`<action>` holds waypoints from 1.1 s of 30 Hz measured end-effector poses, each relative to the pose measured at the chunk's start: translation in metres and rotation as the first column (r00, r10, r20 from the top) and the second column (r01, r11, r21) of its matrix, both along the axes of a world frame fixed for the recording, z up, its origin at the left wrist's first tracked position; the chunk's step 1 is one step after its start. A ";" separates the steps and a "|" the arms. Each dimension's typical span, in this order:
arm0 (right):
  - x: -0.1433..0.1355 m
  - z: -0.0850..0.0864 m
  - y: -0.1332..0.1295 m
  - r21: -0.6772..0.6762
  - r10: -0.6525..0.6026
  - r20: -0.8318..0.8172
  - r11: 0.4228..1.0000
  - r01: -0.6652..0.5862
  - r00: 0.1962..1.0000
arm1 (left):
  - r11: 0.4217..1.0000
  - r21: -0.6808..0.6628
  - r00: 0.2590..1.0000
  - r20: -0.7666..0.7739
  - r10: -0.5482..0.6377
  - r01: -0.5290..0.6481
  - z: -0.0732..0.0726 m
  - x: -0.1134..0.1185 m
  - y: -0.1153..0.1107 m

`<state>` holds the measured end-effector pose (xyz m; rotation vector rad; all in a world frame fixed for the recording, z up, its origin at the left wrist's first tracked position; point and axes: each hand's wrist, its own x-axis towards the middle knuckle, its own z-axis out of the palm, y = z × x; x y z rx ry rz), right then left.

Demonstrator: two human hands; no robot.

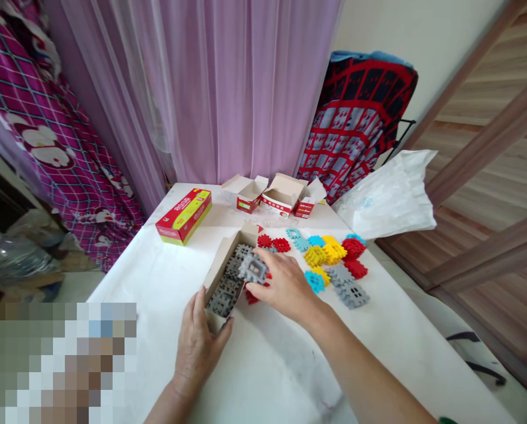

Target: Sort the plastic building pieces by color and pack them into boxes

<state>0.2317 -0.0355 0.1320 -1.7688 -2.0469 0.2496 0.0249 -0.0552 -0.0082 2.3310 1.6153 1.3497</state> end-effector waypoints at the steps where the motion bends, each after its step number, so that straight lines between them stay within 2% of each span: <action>1: -0.012 -0.001 0.005 0.005 0.032 0.020 0.999 -0.032 0.999 | 1.000 -0.008 1.000 0.007 0.000 0.000 0.000 0.000 0.000; 4: -0.031 -0.010 0.017 -0.005 0.064 0.073 0.998 -0.064 0.995 | 0.999 -0.035 1.000 0.025 0.004 -0.003 -0.001 0.001 -0.001; 11: -0.032 -0.025 0.022 -0.044 0.079 0.139 0.996 -0.073 0.987 | 0.999 -0.039 1.000 0.026 0.007 -0.006 -0.001 0.001 -0.002; 17: -0.037 -0.029 0.024 -0.064 0.110 0.144 0.993 -0.101 0.983 | 0.998 -0.057 1.000 0.024 0.019 -0.018 -0.002 0.002 -0.003; 21: -0.030 -0.025 0.021 -0.037 0.108 0.089 0.994 -0.105 0.990 | 0.998 -0.055 0.999 0.030 0.027 -0.025 -0.004 0.002 -0.004; 24: -0.011 -0.023 0.014 -0.018 0.068 0.067 0.998 -0.066 0.995 | 0.997 -0.065 0.999 0.039 0.031 -0.029 -0.004 0.002 -0.004; 27: 0.023 -0.027 0.004 0.003 0.013 0.046 1.000 -0.013 0.999 | 0.997 -0.072 0.999 0.022 0.037 -0.035 -0.002 0.001 -0.004; 30: 0.074 -0.039 -0.008 0.060 -0.088 0.036 0.995 0.085 0.996 | 0.998 -0.061 0.999 0.000 0.036 -0.036 0.000 0.001 -0.003; 33: 0.133 -0.051 -0.026 0.112 -0.255 0.058 0.962 0.247 0.965 | 0.999 -0.048 1.000 -0.016 0.024 -0.025 0.000 -0.001 -0.002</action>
